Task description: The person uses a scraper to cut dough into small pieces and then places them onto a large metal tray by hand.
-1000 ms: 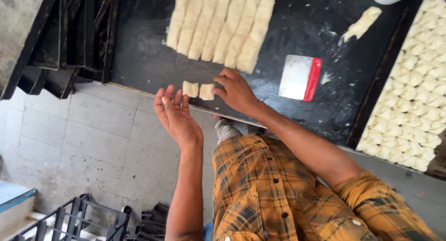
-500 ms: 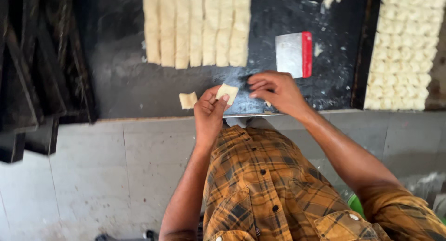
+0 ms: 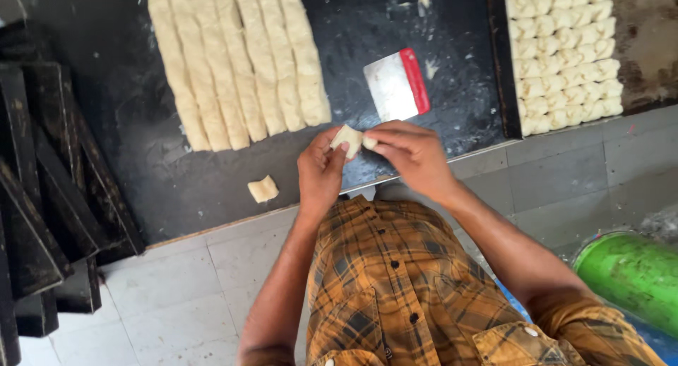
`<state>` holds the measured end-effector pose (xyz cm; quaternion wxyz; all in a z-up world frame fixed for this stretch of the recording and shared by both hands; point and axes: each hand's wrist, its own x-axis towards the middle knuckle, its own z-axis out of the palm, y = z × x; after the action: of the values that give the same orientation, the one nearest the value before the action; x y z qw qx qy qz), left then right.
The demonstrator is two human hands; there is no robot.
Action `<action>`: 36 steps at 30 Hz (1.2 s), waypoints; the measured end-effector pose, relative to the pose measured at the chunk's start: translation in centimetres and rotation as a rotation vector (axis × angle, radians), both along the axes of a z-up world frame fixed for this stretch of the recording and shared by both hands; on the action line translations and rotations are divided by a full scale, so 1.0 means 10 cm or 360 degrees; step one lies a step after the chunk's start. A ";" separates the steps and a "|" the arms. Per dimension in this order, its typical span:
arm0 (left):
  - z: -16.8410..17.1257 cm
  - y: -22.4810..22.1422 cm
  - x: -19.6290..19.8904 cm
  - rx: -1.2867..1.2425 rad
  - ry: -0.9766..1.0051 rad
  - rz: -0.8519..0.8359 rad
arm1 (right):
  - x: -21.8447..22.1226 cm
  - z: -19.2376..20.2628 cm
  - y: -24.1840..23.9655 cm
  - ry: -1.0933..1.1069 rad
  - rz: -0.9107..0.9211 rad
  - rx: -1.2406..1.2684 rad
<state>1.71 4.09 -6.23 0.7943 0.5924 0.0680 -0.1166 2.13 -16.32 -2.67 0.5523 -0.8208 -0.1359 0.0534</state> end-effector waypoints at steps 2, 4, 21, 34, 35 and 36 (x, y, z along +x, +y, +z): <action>0.09 -0.12 0.02 -0.0071 -0.0087 -0.0143 | 0.12 0.19 0.02 -0.0379 0.0070 -0.0265; 0.20 -0.23 0.05 -0.0246 0.0041 -0.0184 | 0.19 0.38 0.01 -0.0743 0.0123 -0.0468; 0.79 -1.00 0.28 -0.0501 0.0285 -0.0110 | 0.37 0.68 -0.79 -0.1116 0.0117 -0.0435; 1.03 -1.00 0.30 -0.0220 -0.0130 -0.0318 | 0.28 0.42 -0.88 0.1080 -0.0209 0.1499; 1.05 -1.02 0.32 -0.0223 -0.0133 -0.0262 | 0.30 0.42 -0.88 0.0879 -0.0225 0.1312; 1.08 -1.02 0.32 -0.0002 -0.0165 -0.0270 | 0.28 0.42 -0.88 0.0688 -0.0255 0.1131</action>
<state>4.91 -6.15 4.55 0.7843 0.6008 -0.0237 -0.1525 4.88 -25.09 1.55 0.8191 -0.5573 0.0373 0.1311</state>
